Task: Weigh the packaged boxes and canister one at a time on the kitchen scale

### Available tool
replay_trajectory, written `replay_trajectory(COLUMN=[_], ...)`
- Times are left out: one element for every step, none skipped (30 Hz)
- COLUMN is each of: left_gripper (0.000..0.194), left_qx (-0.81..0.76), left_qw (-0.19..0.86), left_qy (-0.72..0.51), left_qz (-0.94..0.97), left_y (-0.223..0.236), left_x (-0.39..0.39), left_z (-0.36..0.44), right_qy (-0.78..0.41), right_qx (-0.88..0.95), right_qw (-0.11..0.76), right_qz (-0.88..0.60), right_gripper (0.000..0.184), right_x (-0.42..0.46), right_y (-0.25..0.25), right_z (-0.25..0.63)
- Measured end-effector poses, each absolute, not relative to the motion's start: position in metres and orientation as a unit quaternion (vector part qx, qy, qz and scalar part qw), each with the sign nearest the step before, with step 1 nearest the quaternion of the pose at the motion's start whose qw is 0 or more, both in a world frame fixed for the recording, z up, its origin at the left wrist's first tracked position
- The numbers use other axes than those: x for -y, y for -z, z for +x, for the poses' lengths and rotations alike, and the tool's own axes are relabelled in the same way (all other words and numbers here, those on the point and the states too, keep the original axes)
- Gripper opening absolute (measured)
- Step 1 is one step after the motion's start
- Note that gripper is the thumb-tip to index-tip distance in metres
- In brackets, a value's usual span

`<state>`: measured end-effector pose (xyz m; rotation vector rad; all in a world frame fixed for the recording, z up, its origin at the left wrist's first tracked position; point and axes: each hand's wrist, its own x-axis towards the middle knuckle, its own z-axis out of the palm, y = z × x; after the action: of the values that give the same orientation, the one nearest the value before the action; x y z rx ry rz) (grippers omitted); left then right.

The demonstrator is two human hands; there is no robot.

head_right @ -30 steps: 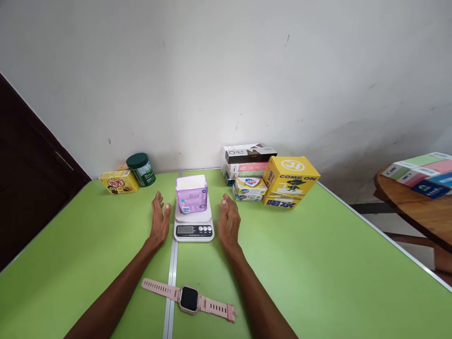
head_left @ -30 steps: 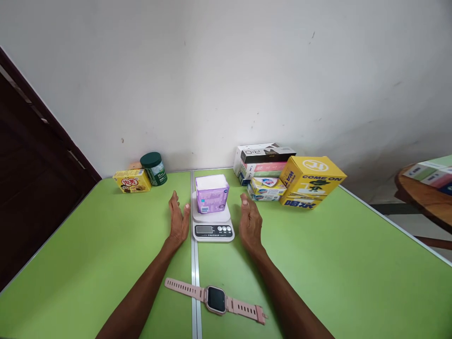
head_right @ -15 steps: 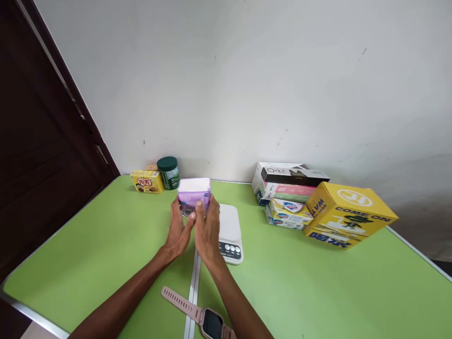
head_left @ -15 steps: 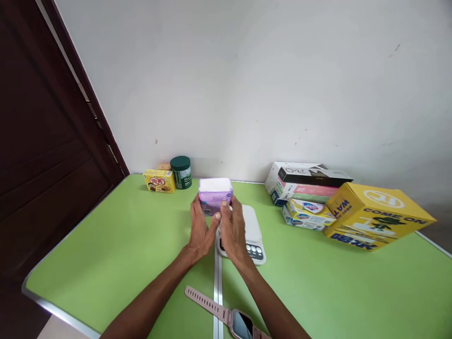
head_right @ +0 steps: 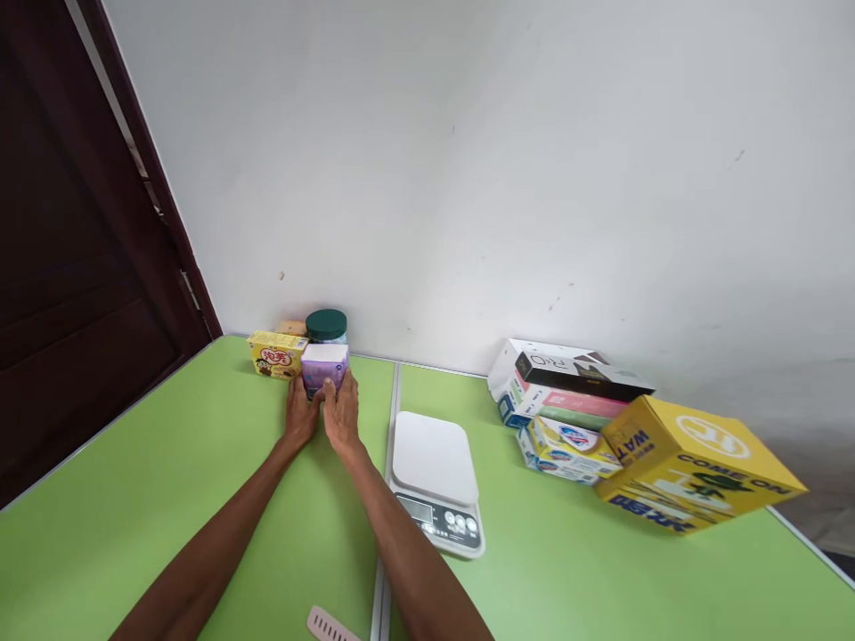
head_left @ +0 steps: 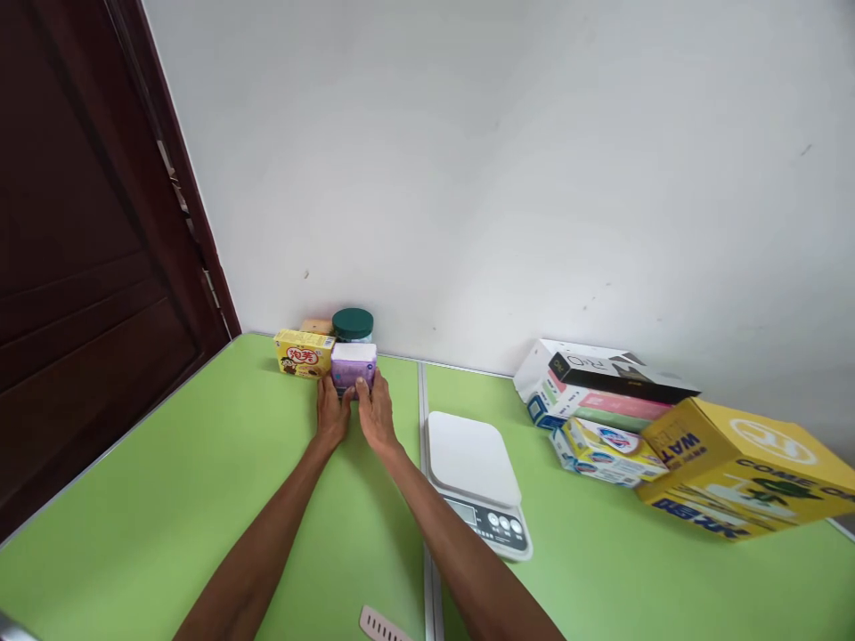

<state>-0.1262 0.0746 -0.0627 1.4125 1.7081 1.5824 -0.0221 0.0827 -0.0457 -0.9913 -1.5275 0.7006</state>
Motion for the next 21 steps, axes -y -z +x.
replay_trajectory(left_gripper=[0.066, 0.064, 0.062, 0.060, 0.059, 0.057, 0.056, 0.056, 0.057, 0.058, 0.059, 0.060, 0.062, 0.066, 0.070, 0.076, 0.083, 0.090, 0.094, 0.097, 0.098], left_qx=[-0.623, -0.632, -0.640, -0.646, -0.651, -0.655, -0.657, -0.657, -0.657, -0.657, -0.659, -0.662, -0.667, -0.672, -0.674, -0.673, -0.667, -0.659, -0.647, -0.634, -0.621], left_qw=[0.202, 0.193, 0.184, 0.175, 0.167, 0.161, 0.157, 0.154, 0.152, 0.150, 0.148, 0.146, 0.144, 0.139, 0.131, 0.119, 0.104, 0.086, 0.066, 0.044, 0.021], left_qy=[-0.565, -0.560, -0.555, -0.551, -0.548, -0.546, -0.547, -0.550, -0.553, -0.554, -0.551, -0.546, -0.539, -0.534, -0.534, -0.541, -0.553, -0.568, -0.582, -0.595, -0.604], left_qz=[0.503, 0.499, 0.498, 0.498, 0.498, 0.497, 0.495, 0.492, 0.490, 0.489, 0.490, 0.492, 0.493, 0.494, 0.493, 0.490, 0.487, 0.486, 0.487, 0.491, 0.499], left_y=[0.064, 0.066, 0.067, 0.068, 0.069, 0.070, 0.070, 0.070, 0.070, 0.069, 0.067, 0.066, 0.065, 0.063, 0.062, 0.061, 0.059, 0.058, 0.056, 0.053, 0.048], left_x=[-0.078, -0.081, -0.083, -0.085, -0.086, -0.087, -0.088, -0.088, -0.088, -0.088, -0.087, -0.086, -0.084, -0.083, -0.081, -0.078, -0.075, -0.071, -0.067, -0.062, -0.057], left_z=[-0.128, -0.129, -0.130, -0.131, -0.133, -0.134, -0.135, -0.136, -0.137, -0.138, -0.138, -0.138, -0.138, -0.139, -0.139, -0.140, -0.141, -0.141, -0.142, -0.141, -0.139], right_qy=[-0.301, -0.305, -0.309, -0.312, -0.315, -0.319, -0.325, -0.333, -0.340, -0.346, -0.351, -0.352, -0.350, -0.343, -0.328, -0.306, -0.278, -0.245, -0.209, -0.174, -0.137], right_qx=[0.642, 0.635, 0.629, 0.624, 0.620, 0.616, 0.612, 0.608, 0.604, 0.601, 0.602, 0.608, 0.619, 0.635, 0.653, 0.667, 0.674, 0.674, 0.663, 0.643, 0.613], right_qw=[0.558, 0.555, 0.553, 0.552, 0.551, 0.551, 0.549, 0.546, 0.541, 0.535, 0.529, 0.523, 0.520, 0.520, 0.523, 0.532, 0.544, 0.561, 0.580, 0.599, 0.619], right_qz=[-0.431, -0.442, -0.451, -0.457, -0.461, -0.464, -0.467, -0.470, -0.476, -0.482, -0.485, -0.482, -0.473, -0.457, -0.438, -0.423, -0.414, -0.415, -0.425, -0.444, -0.472], right_gripper=[0.070, 0.069, 0.069, 0.068, 0.069, 0.069, 0.070, 0.071, 0.072, 0.075, 0.077, 0.078, 0.078, 0.077, 0.074, 0.070, 0.067, 0.063, 0.059, 0.055, 0.051], right_x=[-0.086, -0.088, -0.090, -0.092, -0.093, -0.094, -0.094, -0.092, -0.089, -0.085, -0.078, -0.070, -0.061, -0.050, -0.038, -0.026, -0.014, -0.002, 0.008, 0.018, 0.026], right_y=[0.047, 0.049, 0.050, 0.052, 0.053, 0.054, 0.055, 0.055, 0.055, 0.054, 0.052, 0.049, 0.045, 0.039, 0.033, 0.026, 0.018, 0.011, 0.006, 0.003, 0.001], right_z=[-0.023, -0.025, -0.026, -0.027, -0.028, -0.029, -0.030, -0.030, -0.028, -0.026, -0.022, -0.015, -0.007, 0.004, 0.018, 0.036, 0.056, 0.080, 0.107, 0.137, 0.170])
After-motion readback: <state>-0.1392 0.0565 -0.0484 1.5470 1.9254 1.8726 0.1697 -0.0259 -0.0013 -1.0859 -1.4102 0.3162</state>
